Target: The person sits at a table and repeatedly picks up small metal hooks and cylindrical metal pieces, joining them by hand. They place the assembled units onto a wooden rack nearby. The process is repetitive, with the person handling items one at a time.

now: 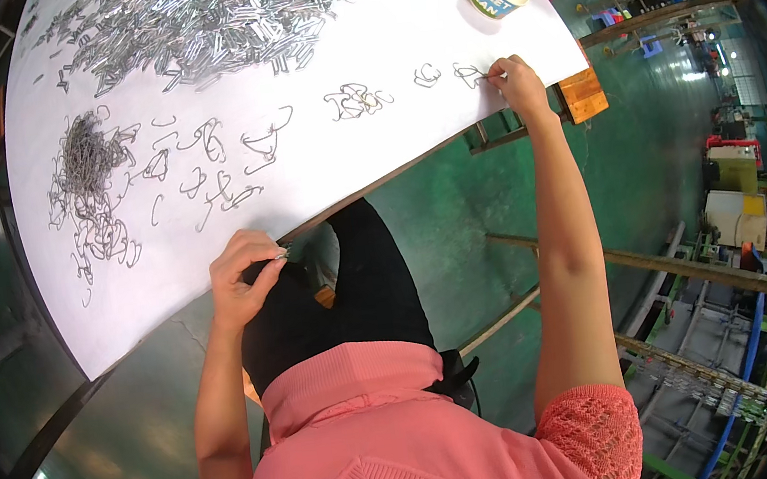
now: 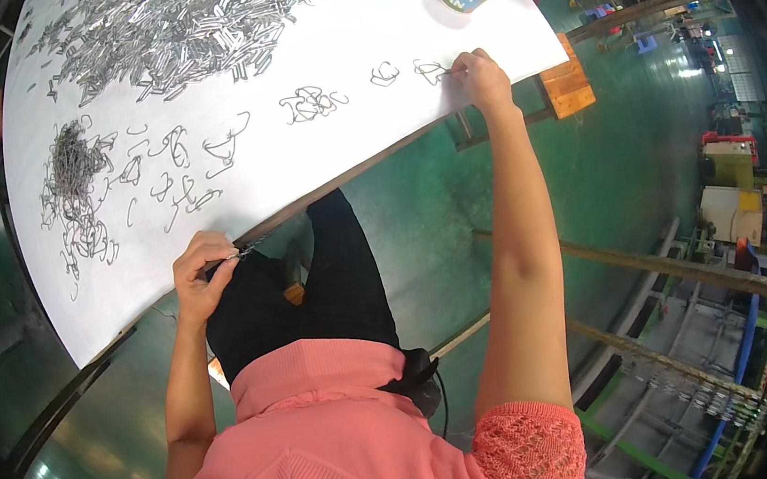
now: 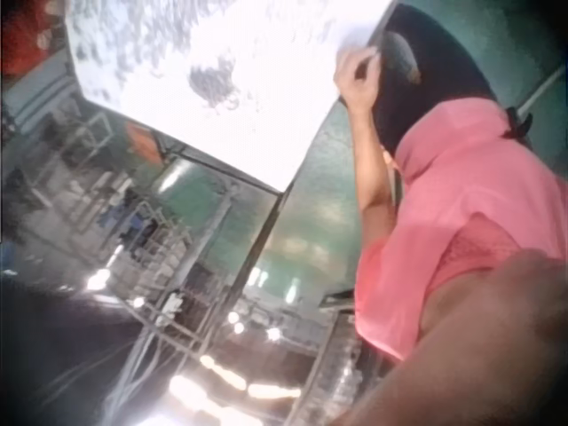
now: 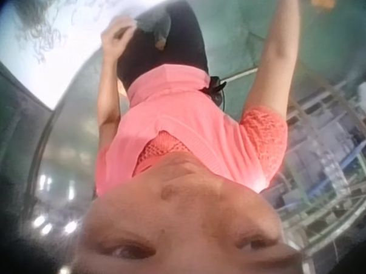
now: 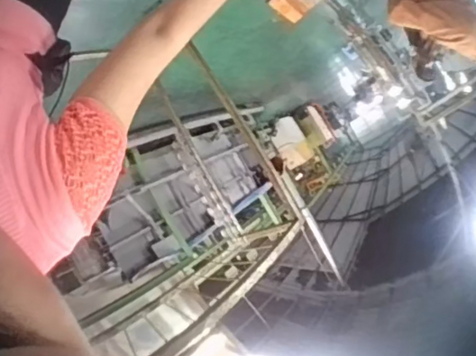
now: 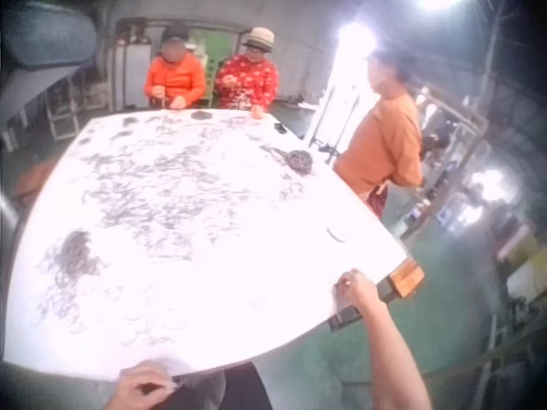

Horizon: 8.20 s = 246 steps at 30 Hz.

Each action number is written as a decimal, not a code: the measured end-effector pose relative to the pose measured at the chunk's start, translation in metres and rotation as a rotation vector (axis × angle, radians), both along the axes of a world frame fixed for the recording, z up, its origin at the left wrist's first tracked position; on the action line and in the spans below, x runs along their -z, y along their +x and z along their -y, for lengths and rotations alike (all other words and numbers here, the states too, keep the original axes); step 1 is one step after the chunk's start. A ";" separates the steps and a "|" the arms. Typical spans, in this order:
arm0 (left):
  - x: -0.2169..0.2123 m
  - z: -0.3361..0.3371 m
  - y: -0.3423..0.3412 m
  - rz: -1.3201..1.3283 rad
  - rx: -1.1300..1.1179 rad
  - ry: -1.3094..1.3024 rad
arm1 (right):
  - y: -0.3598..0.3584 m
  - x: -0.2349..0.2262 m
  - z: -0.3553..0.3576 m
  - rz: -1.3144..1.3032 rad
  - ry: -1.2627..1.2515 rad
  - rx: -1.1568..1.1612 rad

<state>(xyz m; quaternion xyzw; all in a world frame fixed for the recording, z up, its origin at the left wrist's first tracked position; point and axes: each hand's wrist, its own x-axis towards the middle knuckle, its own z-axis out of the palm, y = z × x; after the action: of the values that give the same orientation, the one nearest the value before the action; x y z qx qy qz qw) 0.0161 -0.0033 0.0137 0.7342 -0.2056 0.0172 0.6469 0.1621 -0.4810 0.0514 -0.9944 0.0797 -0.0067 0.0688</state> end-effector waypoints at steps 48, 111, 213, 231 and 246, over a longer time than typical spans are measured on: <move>-0.004 -0.007 -0.001 -0.005 0.014 -0.114 | 0.063 -0.016 -0.370 -0.130 0.061 -1.427; -0.010 -0.002 0.000 -0.014 -0.012 0.041 | -0.008 0.003 -0.104 0.335 0.413 -0.091; 0.008 -0.004 -0.006 0.103 0.001 -0.159 | 0.027 -0.005 -0.447 -0.215 0.488 -0.915; 0.010 0.001 -0.005 0.178 -0.082 -0.249 | 0.014 0.005 -0.526 -0.172 0.194 -0.960; 0.011 -0.005 -0.005 0.150 -0.003 -0.206 | 0.026 0.006 -0.486 -0.333 0.570 -0.905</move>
<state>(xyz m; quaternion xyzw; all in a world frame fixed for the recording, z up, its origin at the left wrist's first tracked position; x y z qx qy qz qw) 0.0110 0.0021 0.0025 0.6609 -0.2496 0.0942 0.7015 0.1884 0.0047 0.0456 -0.8592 -0.3465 0.2026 0.3172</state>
